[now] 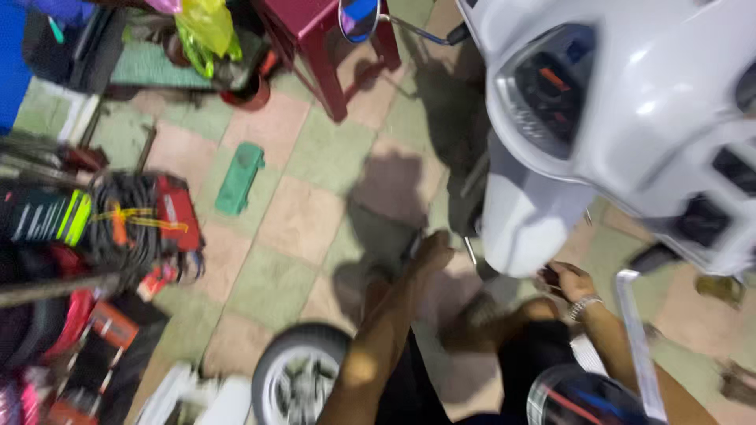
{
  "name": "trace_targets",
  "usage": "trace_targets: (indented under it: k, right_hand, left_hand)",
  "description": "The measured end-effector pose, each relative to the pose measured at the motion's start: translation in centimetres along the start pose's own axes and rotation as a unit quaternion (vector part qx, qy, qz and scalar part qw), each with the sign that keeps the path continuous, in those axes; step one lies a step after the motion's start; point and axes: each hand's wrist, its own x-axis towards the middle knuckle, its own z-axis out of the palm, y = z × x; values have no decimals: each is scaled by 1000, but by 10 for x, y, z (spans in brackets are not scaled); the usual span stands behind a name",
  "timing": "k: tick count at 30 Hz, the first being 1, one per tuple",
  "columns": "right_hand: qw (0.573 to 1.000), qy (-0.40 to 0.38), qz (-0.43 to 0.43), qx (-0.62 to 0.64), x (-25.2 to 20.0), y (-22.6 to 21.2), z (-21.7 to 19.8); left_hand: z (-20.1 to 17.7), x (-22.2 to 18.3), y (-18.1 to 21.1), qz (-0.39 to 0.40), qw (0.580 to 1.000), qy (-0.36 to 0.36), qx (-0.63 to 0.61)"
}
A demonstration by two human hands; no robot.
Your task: The person repairs a white scooter by removing plastic fairings, wiping internal components with a black cloth, and using a wrench and a metal sleeve to work on the steering column and handlebars.
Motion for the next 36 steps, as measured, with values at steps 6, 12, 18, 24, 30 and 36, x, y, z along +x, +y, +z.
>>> trace_targets:
  k: [6, 12, 18, 24, 30, 36]
  right_hand:
    - [977, 52, -195, 61, 138, -49, 28]
    - [928, 96, -338, 119, 191, -73, 38]
    - [897, 123, -404, 133, 203, -83, 67]
    - [880, 137, -426, 162, 182, -79, 44]
    - [891, 119, -411, 148, 202, -66, 64]
    - [898, 114, -402, 139, 214, -70, 64]
  left_hand:
    - [17, 176, 30, 107, 989, 51, 91]
    - [66, 278, 43, 187, 975, 121, 14]
    - [48, 305, 53, 228, 964, 114, -72]
    - [59, 283, 40, 154, 969, 38, -189]
    - [55, 311, 34, 198, 969, 146, -16]
    - [58, 330, 29, 205, 960, 185, -41]
